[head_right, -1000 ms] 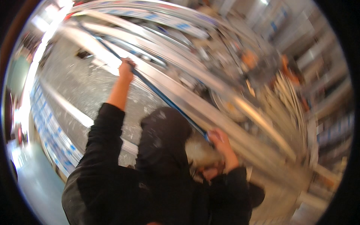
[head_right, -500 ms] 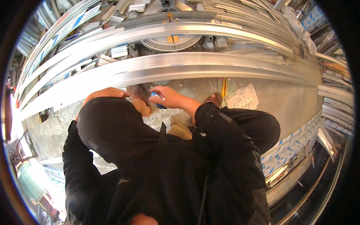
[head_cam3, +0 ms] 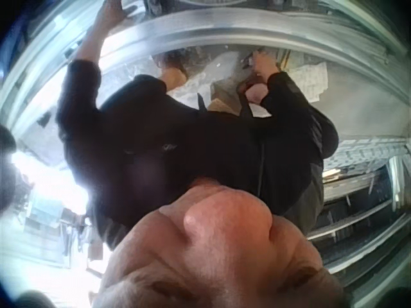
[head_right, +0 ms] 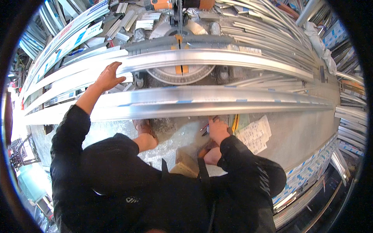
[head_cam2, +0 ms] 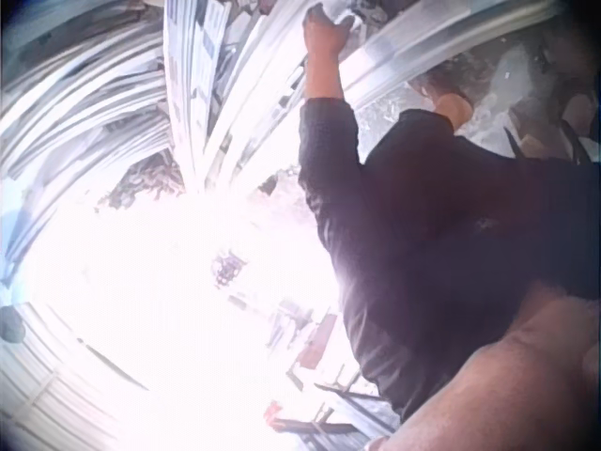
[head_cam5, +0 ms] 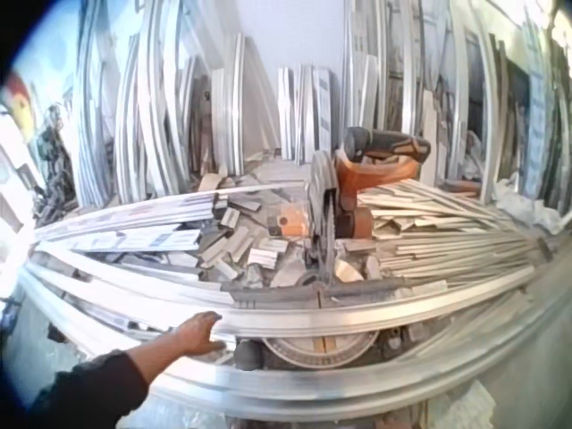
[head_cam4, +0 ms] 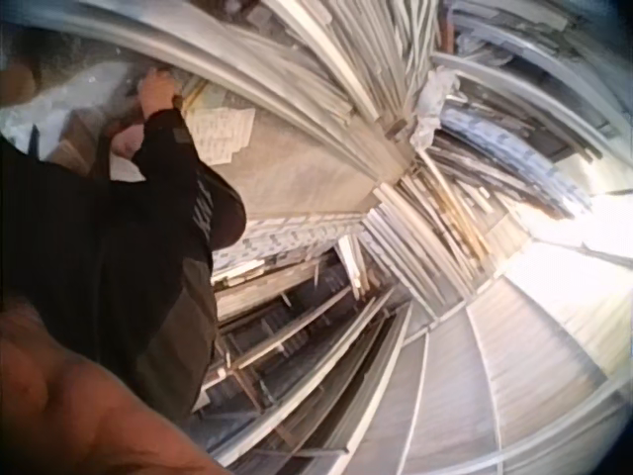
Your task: The person measures and cuts aluminum profiles using a tape measure and a miter saw. They repeatedly measure lengths, mark the profiles, position them on the saw, and cut them to size, then set the cut pieces aside.
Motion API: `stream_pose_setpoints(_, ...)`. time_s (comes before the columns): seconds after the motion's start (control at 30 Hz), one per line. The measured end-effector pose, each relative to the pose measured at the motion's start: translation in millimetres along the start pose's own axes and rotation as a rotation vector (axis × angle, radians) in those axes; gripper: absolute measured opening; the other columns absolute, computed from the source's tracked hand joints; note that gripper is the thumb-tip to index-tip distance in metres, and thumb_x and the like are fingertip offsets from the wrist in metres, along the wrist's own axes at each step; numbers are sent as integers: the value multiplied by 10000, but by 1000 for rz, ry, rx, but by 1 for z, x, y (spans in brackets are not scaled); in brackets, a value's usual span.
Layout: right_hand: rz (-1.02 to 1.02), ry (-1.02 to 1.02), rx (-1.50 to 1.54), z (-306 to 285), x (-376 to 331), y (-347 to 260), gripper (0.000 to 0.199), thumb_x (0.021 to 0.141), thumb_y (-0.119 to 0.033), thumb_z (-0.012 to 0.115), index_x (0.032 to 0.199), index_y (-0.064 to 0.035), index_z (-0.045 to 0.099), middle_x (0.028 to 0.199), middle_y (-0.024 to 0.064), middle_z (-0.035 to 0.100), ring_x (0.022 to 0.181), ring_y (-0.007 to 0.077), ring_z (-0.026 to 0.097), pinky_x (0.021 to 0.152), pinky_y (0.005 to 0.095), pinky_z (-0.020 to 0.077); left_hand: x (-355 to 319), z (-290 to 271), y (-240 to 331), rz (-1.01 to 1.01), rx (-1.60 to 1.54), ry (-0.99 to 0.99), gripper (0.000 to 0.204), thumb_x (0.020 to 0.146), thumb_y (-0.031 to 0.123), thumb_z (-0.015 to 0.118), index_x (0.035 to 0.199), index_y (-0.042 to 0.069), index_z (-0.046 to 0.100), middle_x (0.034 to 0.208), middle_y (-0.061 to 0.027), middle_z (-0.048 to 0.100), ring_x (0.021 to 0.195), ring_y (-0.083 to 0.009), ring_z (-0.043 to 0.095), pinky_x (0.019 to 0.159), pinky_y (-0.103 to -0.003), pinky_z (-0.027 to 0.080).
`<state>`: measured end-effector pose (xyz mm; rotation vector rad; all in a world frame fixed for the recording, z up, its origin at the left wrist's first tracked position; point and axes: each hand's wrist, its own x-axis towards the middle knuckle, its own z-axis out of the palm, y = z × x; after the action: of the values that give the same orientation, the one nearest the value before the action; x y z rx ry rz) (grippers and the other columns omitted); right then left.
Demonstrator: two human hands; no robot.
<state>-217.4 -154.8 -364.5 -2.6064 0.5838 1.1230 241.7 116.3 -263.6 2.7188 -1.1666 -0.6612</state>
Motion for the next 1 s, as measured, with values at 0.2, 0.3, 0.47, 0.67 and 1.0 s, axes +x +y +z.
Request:
stream_pose_setpoints(0.2,45,-97,903,-125,48,20,319,900,-312,671,1004,-12,700,717,78,702,586,161,670,544,318,529,42,16,-28,-65,192,18,972,720,435,848,1494,54,401,1514,-196,438,1448,-340,354,1223,-443,229)
stream_pose_setpoints(0.3,268,457,1588,-167,90,31,270,928,-228,653,1119,-37,637,827,70,679,633,138,632,517,303,512,40,21,-44,-85,148,47,927,687,439,880,1435,83,463,1445,-155,505,1394,-327,417,1210,-433,277)
stream_pose_setpoints(0.47,138,1133,1027,-203,137,29,146,902,-159,649,963,-30,683,862,83,676,733,205,657,645,366,525,39,32,-50,7,107,148,902,612,364,926,1358,68,514,1356,-156,556,1309,-367,478,1154,-448,363)
stream_pose_setpoints(0.67,-84,922,324,-242,190,-14,190,882,-245,672,1004,-114,739,883,146,718,820,337,680,737,434,534,39,39,-35,75,127,144,908,626,451,913,1341,53,520,1309,-158,574,1264,-329,506,1137,-437,366)
stream_pose_setpoints(1.0,-334,738,148,-248,203,-62,159,876,-232,642,853,-78,676,785,142,707,729,367,680,692,491,524,26,45,-31,93,120,159,927,617,482,915,1344,54,529,1310,-150,580,1263,-313,512,1145,-436,345)
